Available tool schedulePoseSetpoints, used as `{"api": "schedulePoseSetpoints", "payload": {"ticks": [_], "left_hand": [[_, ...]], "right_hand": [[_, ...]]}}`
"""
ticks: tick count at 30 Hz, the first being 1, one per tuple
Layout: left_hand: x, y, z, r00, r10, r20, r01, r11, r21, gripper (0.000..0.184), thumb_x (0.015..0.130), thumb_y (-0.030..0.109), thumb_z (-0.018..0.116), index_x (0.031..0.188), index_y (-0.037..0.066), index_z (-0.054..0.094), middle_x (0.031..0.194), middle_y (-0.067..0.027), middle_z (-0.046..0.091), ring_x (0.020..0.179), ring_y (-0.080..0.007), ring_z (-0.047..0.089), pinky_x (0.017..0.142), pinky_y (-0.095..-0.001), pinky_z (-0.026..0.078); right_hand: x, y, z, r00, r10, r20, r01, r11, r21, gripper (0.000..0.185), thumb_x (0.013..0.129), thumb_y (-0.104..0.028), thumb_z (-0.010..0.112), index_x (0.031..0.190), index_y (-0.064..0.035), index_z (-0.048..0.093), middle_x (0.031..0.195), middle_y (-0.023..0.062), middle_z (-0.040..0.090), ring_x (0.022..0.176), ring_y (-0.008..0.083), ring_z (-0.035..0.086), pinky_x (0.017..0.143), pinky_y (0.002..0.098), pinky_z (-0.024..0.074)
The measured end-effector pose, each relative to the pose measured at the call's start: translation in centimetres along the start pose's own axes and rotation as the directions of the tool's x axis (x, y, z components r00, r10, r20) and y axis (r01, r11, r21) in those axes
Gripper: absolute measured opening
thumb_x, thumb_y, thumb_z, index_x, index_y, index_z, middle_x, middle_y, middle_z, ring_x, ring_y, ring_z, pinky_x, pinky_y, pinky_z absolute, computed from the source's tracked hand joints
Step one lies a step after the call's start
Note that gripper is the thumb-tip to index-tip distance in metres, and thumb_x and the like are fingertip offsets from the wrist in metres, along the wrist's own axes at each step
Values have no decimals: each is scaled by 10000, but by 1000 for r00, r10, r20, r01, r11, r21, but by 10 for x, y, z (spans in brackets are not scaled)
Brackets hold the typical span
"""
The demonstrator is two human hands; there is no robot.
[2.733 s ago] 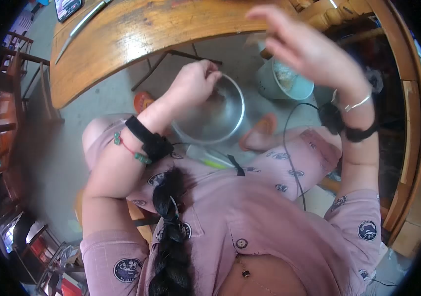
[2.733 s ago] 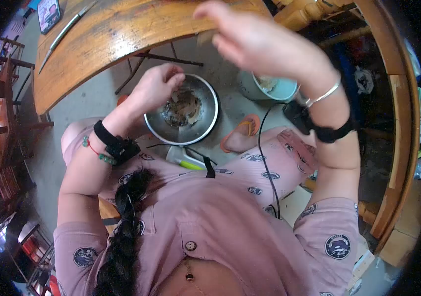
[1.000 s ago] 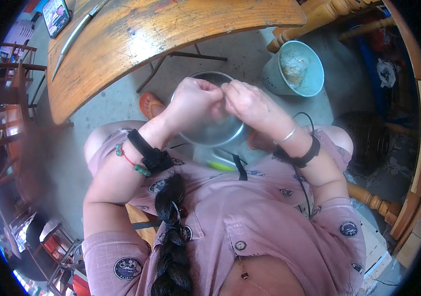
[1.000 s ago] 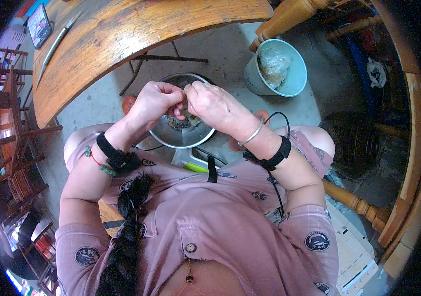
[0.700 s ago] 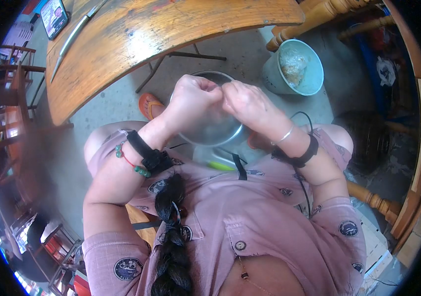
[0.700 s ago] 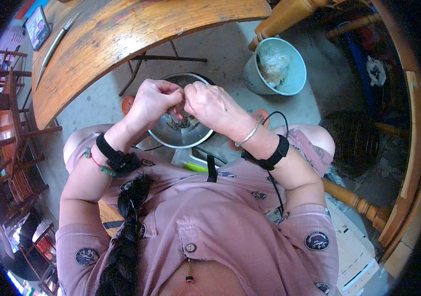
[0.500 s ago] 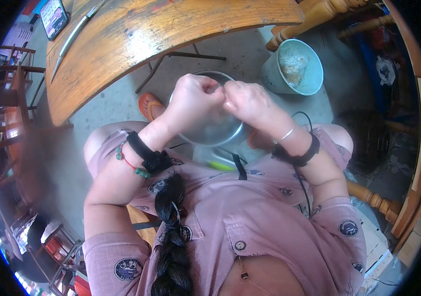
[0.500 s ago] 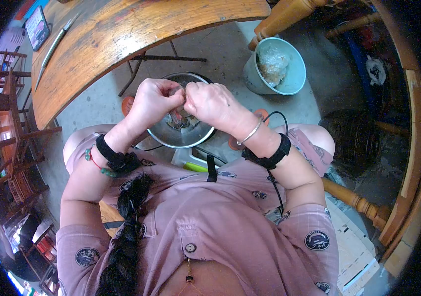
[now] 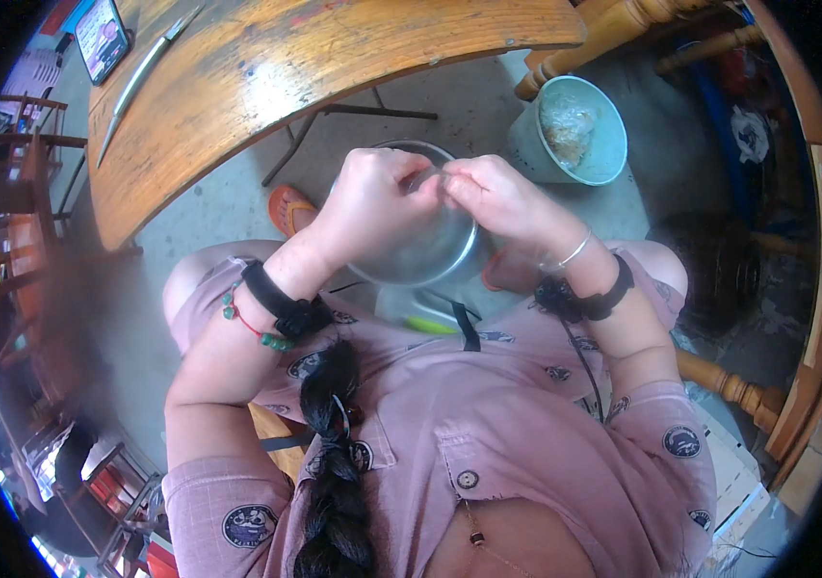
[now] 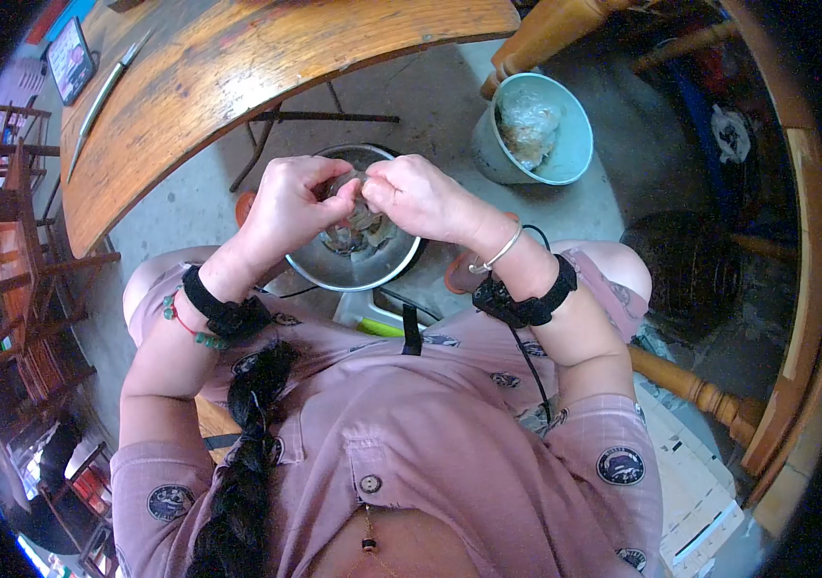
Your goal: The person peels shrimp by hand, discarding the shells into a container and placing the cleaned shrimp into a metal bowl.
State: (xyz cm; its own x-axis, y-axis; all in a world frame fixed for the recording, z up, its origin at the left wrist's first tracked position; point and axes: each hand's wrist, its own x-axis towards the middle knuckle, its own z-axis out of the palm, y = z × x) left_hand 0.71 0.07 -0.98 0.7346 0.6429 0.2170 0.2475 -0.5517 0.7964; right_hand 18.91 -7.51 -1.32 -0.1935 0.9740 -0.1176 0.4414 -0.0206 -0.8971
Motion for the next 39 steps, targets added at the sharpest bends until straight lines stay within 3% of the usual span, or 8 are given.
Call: {"api": "schedulePoseSetpoints", "payload": {"ticks": [6, 17, 19, 21, 22, 23, 25, 39], "left_hand": [[2, 7, -4, 999, 27, -42, -30, 998, -57, 213, 744, 118, 707, 884, -40, 679, 707, -166, 636, 583, -230, 619, 546, -307, 490], [2, 8, -11, 957, 285, -61, -277, 954, 116, 146, 794, 85, 686, 923, 19, 696, 694, -117, 613, 565, -220, 583, 523, -299, 464], [4, 10, -14, 979, 205, 9, -205, 977, 61, 158, 862, 85, 626, 991, 9, 675, 726, -84, 640, 617, -184, 605, 592, -291, 493], [5, -1, -6, 999, -30, 33, 35, 987, -158, 191, 891, 97, 599, 1049, 1, 648, 800, -67, 650, 687, -161, 616, 653, -282, 503], [5, -6, -4, 961, -254, 106, 275, 894, -354, 224, 921, 109, 573, 1107, -6, 621, 874, -50, 661, 757, -138, 626, 715, -272, 514], [5, -10, -4, 961, -255, 105, 276, 894, -352, 224, 921, 109, 573, 1107, -6, 621, 874, -50, 661, 757, -138, 626, 715, -272, 514], [9, -5, -11, 830, -438, 346, 533, 437, -724, 287, 949, 96, 534, 1211, -20, 546, 1027, -45, 628, 900, -104, 603, 824, -242, 494], [-1, -1, 5, 975, -164, 149, 188, 968, -164, 181, 954, 84, 529, 1036, -53, 613, 728, -57, 614, 692, -94, 572, 635, -254, 478]], "right_hand": [[1, -11, -17, 886, 278, 370, -456, 667, 589, 292, 928, -232, 410, 715, -63, 514, 570, -76, 372, 466, 30, 314, 411, 205, 247], [0, -1, -28, 901, 88, 425, -434, 153, 888, 325, 961, -273, 389, 738, -63, 497, 546, -77, 329, 418, 17, 266, 369, 184, 191], [-2, -7, -28, 953, 237, 190, -301, 648, 699, 346, 984, -304, 406, 738, -82, 506, 564, -85, 358, 447, 2, 291, 385, 172, 190], [2, 1, -23, 950, 260, 172, -310, 721, 620, 275, 944, -252, 484, 746, -64, 517, 539, 1, 466, 422, 120, 437, 377, 263, 308], [3, 2, -17, 993, 32, -110, -20, 993, 115, 239, 913, -229, 508, 754, -50, 516, 570, 68, 512, 470, 219, 499, 421, 333, 370], [3, 1, -12, 925, -315, -212, 183, 858, -480, 208, 881, -207, 532, 762, -36, 516, 602, 135, 557, 517, 317, 561, 466, 403, 433], [1, -7, -8, 957, -224, -183, 118, 880, -460, 176, 831, -184, 561, 779, -22, 515, 705, 208, 583, 682, 413, 587, 594, 485, 474], [3, 1, -4, 940, -333, -79, 251, 828, -502, 240, 836, -225, 585, 732, -19, 520, 658, 173, 570, 641, 348, 609, 555, 441, 483]]}}
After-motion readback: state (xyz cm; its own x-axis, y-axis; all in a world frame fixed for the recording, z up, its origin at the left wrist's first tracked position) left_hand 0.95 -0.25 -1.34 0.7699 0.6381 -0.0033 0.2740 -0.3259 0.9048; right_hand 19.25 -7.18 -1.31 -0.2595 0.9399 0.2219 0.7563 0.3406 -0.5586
